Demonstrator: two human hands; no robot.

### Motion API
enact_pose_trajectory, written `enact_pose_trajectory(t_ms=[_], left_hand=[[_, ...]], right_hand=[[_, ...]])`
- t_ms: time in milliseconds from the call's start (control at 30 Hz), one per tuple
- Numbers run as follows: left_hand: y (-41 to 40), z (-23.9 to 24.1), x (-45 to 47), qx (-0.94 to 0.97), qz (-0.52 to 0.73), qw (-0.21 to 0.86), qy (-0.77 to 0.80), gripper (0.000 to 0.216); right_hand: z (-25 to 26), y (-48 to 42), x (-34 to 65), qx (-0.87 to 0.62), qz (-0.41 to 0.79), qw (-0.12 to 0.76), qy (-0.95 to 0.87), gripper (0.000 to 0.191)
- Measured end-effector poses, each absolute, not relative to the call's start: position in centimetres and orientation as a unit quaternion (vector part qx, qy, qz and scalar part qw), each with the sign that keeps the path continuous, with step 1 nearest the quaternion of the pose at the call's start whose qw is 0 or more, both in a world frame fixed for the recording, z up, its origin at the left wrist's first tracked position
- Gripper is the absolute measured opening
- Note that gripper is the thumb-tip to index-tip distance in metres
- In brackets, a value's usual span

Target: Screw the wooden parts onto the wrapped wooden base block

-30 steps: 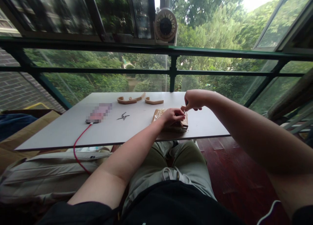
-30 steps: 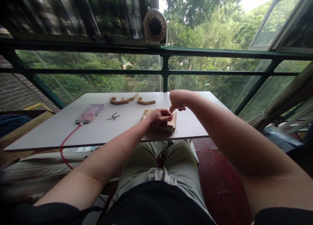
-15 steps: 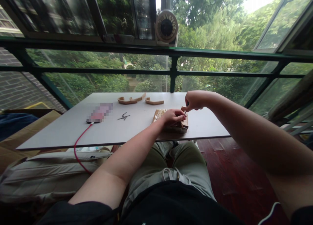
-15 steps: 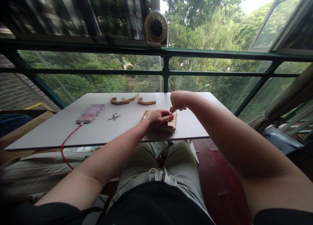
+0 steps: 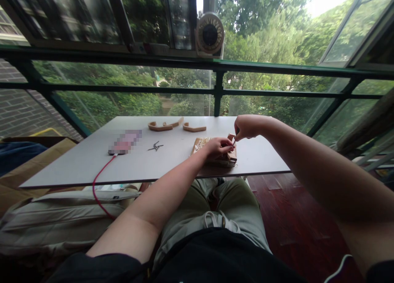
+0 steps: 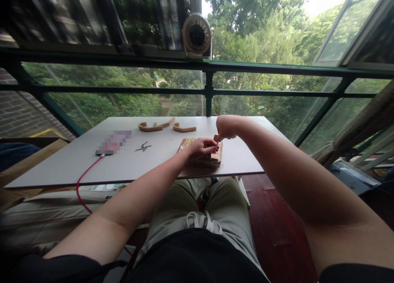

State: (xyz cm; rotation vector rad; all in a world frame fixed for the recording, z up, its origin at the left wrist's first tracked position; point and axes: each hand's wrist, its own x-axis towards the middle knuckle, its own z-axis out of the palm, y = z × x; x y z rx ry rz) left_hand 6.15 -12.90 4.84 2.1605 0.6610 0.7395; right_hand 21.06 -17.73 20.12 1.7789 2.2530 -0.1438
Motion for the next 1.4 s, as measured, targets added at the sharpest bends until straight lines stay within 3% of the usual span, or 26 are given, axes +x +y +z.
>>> enact_pose_trajectory(t_ms=[600,800,1033,1400], left_hand=[[-13.5,5.6,6.1,0.842,0.292,0.358,0.279,0.031],[-13.4,5.5,6.0,0.840,0.303,0.356,0.275,0.032],[-13.3,5.5,6.1,0.838,0.296,0.370,0.272,0.032],[-13.6,5.7,6.0,0.829,0.287,0.400,0.266,0.032]], right_hand=[[19.9,-17.8,21.1,0.603,-0.041,0.090,0.792,0.032],[20.0,-17.4,22.9,0.588,-0.115,0.068,0.797,0.051],[20.9,-17.2,23.2,0.545,-0.033,0.093,0.833,0.018],[21.2,-17.0,22.0,0.587,-0.043,0.138,0.797,0.036]])
